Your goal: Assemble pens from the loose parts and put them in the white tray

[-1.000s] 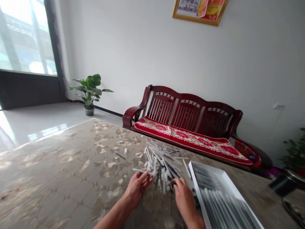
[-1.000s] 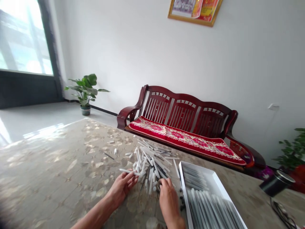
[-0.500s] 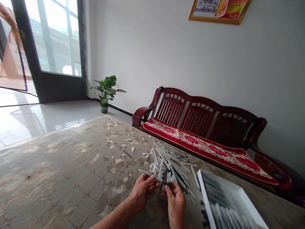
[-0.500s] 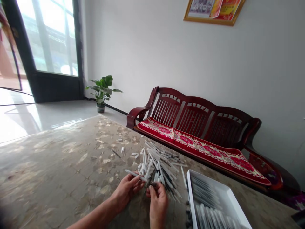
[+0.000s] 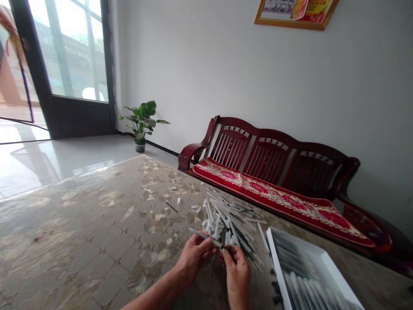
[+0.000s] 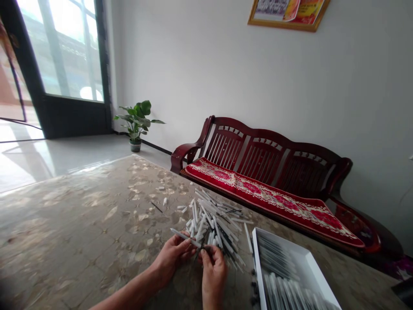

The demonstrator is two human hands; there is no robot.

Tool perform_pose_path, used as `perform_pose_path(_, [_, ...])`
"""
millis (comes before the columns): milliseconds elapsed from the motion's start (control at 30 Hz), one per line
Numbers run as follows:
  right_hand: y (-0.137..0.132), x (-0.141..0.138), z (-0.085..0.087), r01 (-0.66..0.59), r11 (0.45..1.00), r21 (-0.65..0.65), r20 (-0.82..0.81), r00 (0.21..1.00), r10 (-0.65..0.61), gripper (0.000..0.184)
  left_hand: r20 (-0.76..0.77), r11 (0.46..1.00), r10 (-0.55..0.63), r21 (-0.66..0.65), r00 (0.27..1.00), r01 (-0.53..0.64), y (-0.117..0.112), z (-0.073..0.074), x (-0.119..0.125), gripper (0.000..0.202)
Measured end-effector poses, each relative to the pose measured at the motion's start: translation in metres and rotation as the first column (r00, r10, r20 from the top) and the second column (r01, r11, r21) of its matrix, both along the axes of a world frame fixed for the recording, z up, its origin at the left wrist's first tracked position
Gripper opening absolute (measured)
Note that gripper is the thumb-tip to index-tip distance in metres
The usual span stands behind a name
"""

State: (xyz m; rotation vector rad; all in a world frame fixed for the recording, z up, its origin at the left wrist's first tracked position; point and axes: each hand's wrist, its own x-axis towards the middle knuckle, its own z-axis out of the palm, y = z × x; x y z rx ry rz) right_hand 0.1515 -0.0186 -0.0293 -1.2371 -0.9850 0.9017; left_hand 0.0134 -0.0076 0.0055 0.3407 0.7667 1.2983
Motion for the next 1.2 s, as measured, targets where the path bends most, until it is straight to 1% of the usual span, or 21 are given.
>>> perform_pose_path(200, [0.0,0.001,0.0,0.018,0.999,0.029,0.037,0.999,-0.019,0.034,-0.042,1.0,0.019,0.014,0.999,-0.019,-0.001,0.002,0.002,0.037])
perform_pose_path(367, [-0.002,0.005,0.0,0.02,0.999,0.049,0.197,0.98,-0.029,0.032,-0.051,0.999,0.018,0.042,0.999,-0.015,-0.001,0.001,0.002,0.041])
perform_pose_path(433, [-0.002,0.006,0.0,0.025,0.998,0.05,0.235,0.971,-0.036,0.032,-0.05,0.999,0.01,0.05,0.999,-0.007,-0.002,0.001,0.002,0.042])
perform_pose_path(567, [-0.003,0.006,-0.001,0.026,0.999,0.044,0.281,0.959,-0.037,0.036,-0.065,0.997,-0.004,0.08,0.998,0.009,-0.003,0.001,0.002,0.04])
perform_pose_path(733, [-0.005,0.004,0.001,-0.011,0.999,0.044,0.346,0.938,-0.005,0.043,-0.089,0.995,0.004,0.104,0.996,0.006,-0.003,0.002,0.001,0.039])
perform_pose_path(833, [-0.008,0.003,0.002,-0.021,0.999,0.035,0.419,0.908,0.005,0.046,-0.096,0.993,-0.008,0.117,0.995,0.02,-0.004,0.001,0.001,0.04])
perform_pose_path(967, [-0.011,0.003,0.001,0.007,1.0,0.031,0.507,0.862,-0.021,0.053,-0.124,0.988,-0.031,0.143,0.992,0.048,-0.008,-0.001,0.002,0.04])
perform_pose_path(1100, [-0.014,0.004,0.003,-0.004,1.0,-0.016,0.509,0.861,0.012,0.053,-0.118,0.992,-0.036,0.116,0.992,0.05,-0.009,-0.002,0.004,0.04])
perform_pose_path(1200, [-0.016,0.002,0.008,-0.04,0.999,0.008,0.488,0.872,0.031,0.048,-0.092,0.995,-0.037,0.09,0.995,0.045,-0.007,-0.003,0.004,0.04])
